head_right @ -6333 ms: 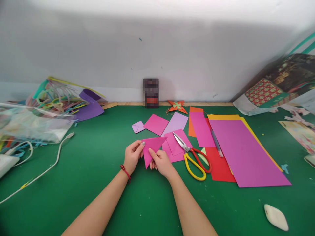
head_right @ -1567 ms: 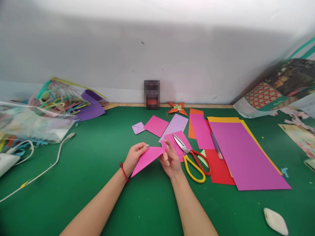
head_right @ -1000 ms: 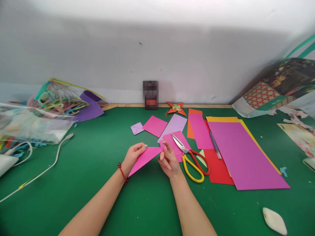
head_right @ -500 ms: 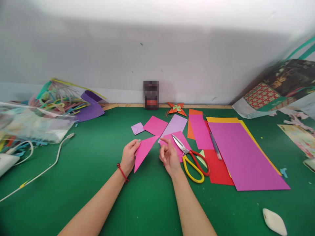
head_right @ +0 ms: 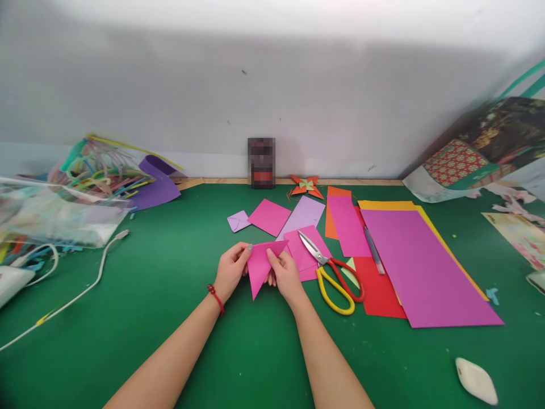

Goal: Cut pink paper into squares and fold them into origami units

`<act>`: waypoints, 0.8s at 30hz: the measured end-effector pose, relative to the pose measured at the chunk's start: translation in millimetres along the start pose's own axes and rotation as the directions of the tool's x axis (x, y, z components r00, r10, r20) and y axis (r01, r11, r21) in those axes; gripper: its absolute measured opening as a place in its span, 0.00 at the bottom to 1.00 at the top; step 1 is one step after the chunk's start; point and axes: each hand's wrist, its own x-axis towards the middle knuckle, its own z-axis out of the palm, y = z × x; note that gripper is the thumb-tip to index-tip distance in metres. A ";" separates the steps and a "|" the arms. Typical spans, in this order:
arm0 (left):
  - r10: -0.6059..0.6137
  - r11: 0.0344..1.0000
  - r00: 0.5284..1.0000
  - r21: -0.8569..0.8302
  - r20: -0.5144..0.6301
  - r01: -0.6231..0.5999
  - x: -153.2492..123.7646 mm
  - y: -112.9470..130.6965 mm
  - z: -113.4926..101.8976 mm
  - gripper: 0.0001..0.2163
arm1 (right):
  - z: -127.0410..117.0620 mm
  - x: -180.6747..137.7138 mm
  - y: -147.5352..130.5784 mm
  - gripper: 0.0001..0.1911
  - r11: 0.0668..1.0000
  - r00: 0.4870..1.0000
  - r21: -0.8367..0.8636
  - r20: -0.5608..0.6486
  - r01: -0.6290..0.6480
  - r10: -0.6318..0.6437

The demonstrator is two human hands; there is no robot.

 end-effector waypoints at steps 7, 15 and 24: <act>0.015 1.000 0.998 0.000 0.064 -0.015 -0.3 -1.3 0.1 0.16 | -3.0 0.8 -0.6 0.19 0.999 0.999 0.054 -0.038 0.001 0.001; 0.020 1.000 0.998 0.010 0.052 -0.020 -0.5 -0.7 0.6 0.15 | -3.5 -0.5 -0.8 0.19 0.996 0.999 0.085 -0.045 -0.009 0.013; -0.011 0.999 0.996 0.045 0.094 0.007 -1.8 2.1 -0.2 0.14 | -15.8 -1.3 -12.7 0.18 0.989 0.970 0.003 -0.192 0.149 -0.146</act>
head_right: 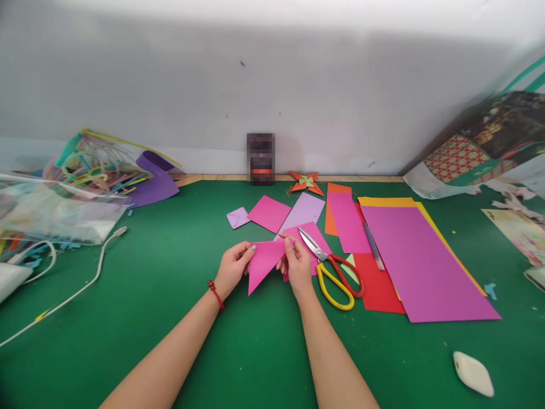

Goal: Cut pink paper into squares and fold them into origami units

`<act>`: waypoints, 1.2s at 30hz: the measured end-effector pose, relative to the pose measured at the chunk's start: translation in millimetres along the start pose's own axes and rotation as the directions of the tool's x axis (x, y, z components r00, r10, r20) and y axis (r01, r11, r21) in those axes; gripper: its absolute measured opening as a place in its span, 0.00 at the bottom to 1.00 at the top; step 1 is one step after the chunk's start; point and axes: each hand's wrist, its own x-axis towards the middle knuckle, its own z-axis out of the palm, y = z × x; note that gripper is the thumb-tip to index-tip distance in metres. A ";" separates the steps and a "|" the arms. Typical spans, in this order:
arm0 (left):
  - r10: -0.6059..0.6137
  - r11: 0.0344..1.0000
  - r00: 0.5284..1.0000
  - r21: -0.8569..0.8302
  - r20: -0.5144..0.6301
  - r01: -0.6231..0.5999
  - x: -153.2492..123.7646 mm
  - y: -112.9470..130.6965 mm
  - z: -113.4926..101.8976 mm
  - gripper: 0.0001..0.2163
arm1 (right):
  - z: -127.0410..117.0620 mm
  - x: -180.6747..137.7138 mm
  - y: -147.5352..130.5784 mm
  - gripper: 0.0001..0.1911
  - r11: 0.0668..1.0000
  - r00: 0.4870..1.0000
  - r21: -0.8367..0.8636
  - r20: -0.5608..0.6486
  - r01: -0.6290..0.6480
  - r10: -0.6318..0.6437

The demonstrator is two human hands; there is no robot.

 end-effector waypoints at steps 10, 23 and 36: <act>0.005 1.000 1.000 -0.004 0.014 -0.005 0.8 -1.7 -0.3 0.14 | -0.1 0.2 2.5 0.21 1.000 1.000 0.022 -0.003 -0.005 0.005; -0.004 1.000 1.000 -0.025 0.024 0.004 0.8 -1.9 -0.7 0.14 | -6.6 4.4 9.4 0.24 0.999 1.000 0.049 0.019 0.012 -0.013; 0.014 0.999 0.998 -0.035 -0.068 -0.017 3.1 -3.9 -1.0 0.16 | 4.2 -8.9 7.0 0.31 0.858 0.919 -0.504 0.376 0.096 0.118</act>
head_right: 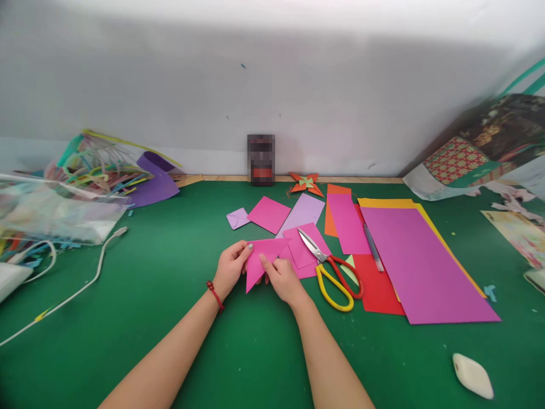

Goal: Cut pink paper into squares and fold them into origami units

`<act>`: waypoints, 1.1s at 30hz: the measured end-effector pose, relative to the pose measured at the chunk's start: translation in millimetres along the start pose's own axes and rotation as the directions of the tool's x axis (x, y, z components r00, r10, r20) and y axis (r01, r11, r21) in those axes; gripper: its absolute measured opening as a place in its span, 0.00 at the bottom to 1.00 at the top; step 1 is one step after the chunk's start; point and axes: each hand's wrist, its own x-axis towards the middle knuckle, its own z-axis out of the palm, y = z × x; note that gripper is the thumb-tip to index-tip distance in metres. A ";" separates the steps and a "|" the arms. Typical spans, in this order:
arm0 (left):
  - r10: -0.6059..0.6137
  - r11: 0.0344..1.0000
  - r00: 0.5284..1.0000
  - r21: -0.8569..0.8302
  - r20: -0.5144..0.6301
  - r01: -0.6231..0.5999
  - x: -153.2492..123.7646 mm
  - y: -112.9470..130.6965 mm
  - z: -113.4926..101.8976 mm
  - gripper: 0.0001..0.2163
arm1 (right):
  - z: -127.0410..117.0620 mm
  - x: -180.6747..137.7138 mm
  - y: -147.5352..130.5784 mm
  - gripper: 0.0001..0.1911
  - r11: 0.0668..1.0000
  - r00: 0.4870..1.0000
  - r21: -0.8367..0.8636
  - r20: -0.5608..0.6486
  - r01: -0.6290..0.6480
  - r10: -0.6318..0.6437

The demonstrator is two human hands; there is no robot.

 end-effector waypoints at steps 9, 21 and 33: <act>0.040 0.999 0.992 -0.017 -0.120 -0.042 0.4 0.7 -2.0 0.15 | 1.4 -3.8 -6.4 0.23 0.991 0.990 -0.101 0.117 0.090 -0.078; 0.067 0.997 0.987 -0.021 -0.146 -0.071 1.7 0.7 -3.1 0.15 | 0.5 -4.7 -9.1 0.18 0.993 0.981 -0.071 0.177 0.096 -0.082; 0.065 0.995 0.988 -0.071 -0.139 -0.076 2.0 1.1 -2.7 0.15 | 1.1 -4.1 -7.9 0.16 1.000 0.981 -0.010 0.191 0.022 -0.020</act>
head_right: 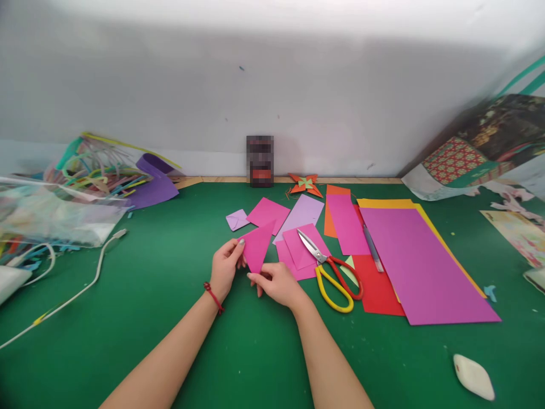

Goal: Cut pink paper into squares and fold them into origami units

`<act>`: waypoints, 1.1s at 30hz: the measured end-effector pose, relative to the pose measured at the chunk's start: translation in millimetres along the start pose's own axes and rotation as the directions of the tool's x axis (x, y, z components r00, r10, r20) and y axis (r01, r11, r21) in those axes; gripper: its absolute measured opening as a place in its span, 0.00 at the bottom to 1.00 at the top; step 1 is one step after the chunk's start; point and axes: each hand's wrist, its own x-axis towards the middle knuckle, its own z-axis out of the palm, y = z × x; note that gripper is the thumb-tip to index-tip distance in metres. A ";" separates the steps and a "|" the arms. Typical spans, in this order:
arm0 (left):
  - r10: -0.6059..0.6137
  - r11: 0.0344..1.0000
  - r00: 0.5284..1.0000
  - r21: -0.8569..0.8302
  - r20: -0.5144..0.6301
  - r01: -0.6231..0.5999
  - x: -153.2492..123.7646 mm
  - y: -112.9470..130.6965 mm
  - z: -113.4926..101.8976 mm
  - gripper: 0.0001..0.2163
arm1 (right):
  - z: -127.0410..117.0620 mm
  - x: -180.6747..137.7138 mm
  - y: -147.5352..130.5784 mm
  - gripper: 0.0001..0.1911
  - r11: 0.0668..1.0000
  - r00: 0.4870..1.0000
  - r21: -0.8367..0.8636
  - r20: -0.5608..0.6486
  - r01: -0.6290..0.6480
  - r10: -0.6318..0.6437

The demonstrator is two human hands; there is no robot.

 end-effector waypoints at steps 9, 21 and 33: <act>-0.025 0.999 0.999 -0.049 -0.031 0.023 1.7 0.1 -1.3 0.14 | -0.4 -0.6 -2.5 0.22 1.000 0.999 -0.008 -0.051 -0.020 0.020; -0.023 0.999 0.999 -0.046 -0.023 0.022 2.0 -1.2 -2.6 0.14 | -0.7 -0.9 -3.0 0.21 0.999 0.999 0.031 -0.028 -0.023 0.024; -0.033 0.996 0.995 0.083 0.094 0.025 -0.3 1.3 -1.8 0.15 | -7.1 9.4 5.8 0.18 0.893 0.953 0.448 -0.281 0.030 0.109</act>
